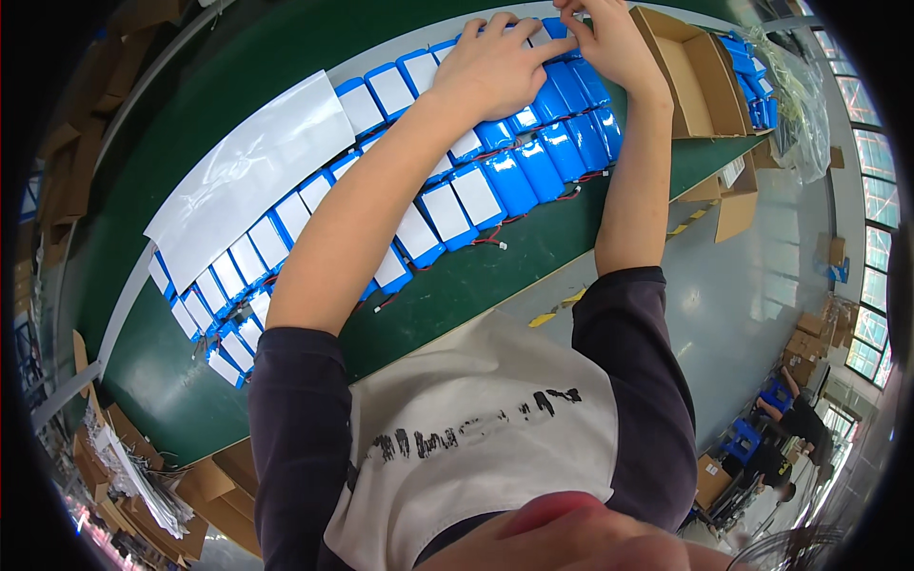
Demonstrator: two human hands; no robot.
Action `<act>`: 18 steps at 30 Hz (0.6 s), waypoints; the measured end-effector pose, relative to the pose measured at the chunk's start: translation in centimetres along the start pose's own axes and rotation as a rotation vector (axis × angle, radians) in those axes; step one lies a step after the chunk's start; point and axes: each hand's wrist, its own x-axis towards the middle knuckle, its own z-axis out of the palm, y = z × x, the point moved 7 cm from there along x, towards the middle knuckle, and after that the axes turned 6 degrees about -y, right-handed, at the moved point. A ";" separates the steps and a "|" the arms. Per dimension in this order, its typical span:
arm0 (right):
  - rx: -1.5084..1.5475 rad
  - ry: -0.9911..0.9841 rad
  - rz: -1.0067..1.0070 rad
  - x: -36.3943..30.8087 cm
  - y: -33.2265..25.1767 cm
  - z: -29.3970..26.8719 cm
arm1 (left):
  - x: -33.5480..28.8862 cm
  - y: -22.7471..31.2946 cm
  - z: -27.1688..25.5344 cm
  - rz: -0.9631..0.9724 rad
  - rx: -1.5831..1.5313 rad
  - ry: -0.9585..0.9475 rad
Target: The person applies white adhesive labels to a grid of blue rectangular battery packs arranged on a green workbench. They peel labels from a sheet and press them onto the packs one by one. After labeling, the person gathers the packs and places them into a cardboard box.
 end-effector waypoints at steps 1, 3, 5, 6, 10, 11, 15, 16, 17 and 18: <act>0.033 -0.008 0.023 0.0 0.2 0.0 | 0.0 0.0 0.1 -0.004 0.010 -0.018; 0.099 0.022 0.057 -0.2 0.4 -0.8 | -0.1 -0.1 0.1 -0.011 0.012 0.000; 0.105 0.051 0.042 -0.4 0.3 -1.4 | -0.1 -0.3 0.3 -0.015 0.009 0.005; 0.076 0.065 0.014 -0.5 0.1 -1.6 | -0.2 -0.2 0.3 -0.015 0.002 -0.001; 0.059 -0.014 0.058 -0.4 0.1 -0.8 | -0.2 -0.1 0.2 -0.016 -0.002 0.007; 0.061 -0.022 0.060 -0.3 0.2 -0.5 | -0.2 -0.1 0.2 -0.015 0.010 0.000; 0.030 -0.048 0.027 0.1 1.3 1.1 | 0.0 -0.2 0.5 -0.022 0.032 -0.039; 0.014 -0.050 0.010 0.2 1.5 1.5 | 0.0 -0.2 0.5 -0.025 0.033 -0.053; -0.032 -0.071 0.009 0.3 1.9 2.1 | 0.1 -0.2 0.6 -0.031 0.046 -0.081; -0.082 -0.087 0.009 0.4 2.3 2.5 | 0.3 -0.2 0.7 -0.033 0.061 -0.105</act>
